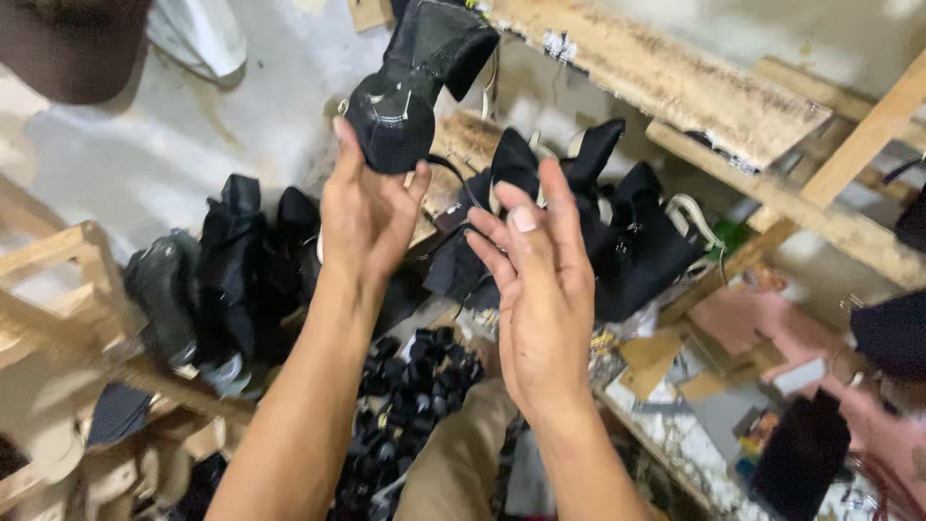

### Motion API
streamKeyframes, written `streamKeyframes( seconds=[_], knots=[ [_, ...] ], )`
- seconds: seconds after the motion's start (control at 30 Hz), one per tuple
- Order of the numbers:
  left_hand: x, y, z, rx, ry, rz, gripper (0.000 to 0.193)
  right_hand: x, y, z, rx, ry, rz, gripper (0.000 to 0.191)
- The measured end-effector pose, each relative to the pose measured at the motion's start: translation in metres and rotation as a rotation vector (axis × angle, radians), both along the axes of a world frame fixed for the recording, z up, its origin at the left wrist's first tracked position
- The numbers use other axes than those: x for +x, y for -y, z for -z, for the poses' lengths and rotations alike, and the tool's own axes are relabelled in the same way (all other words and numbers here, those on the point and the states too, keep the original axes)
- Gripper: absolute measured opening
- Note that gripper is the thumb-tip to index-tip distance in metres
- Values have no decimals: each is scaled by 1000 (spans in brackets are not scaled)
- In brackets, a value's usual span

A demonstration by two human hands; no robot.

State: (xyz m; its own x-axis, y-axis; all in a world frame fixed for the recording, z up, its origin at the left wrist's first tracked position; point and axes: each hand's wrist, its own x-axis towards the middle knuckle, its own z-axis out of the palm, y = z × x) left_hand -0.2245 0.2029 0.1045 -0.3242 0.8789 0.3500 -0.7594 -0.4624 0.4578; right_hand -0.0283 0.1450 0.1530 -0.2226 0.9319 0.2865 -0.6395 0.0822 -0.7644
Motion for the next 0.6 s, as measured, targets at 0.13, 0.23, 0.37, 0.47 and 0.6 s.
streamKeyframes(
  seconds=[0.13, 0.23, 0.37, 0.47, 0.6],
  knots=[
    [-27, -109, 3, -47, 133, 6, 30, 13, -17, 8, 22, 208, 69, 65],
    [-39, -177, 12, -10, 129, 86, 39, 42, -17, 51, -125, 347, 128, 68],
    [-45, -248, 10, 28, 127, 94, 38, 96, -35, 166, -121, 509, 193, 68],
    [-40, -283, -2, -130, 154, 31, 41, 123, -50, 276, -51, 520, 205, 71],
    [-23, -303, -4, -382, 283, -117, 41, 158, -78, 381, -111, 544, -68, 61]
  ],
)
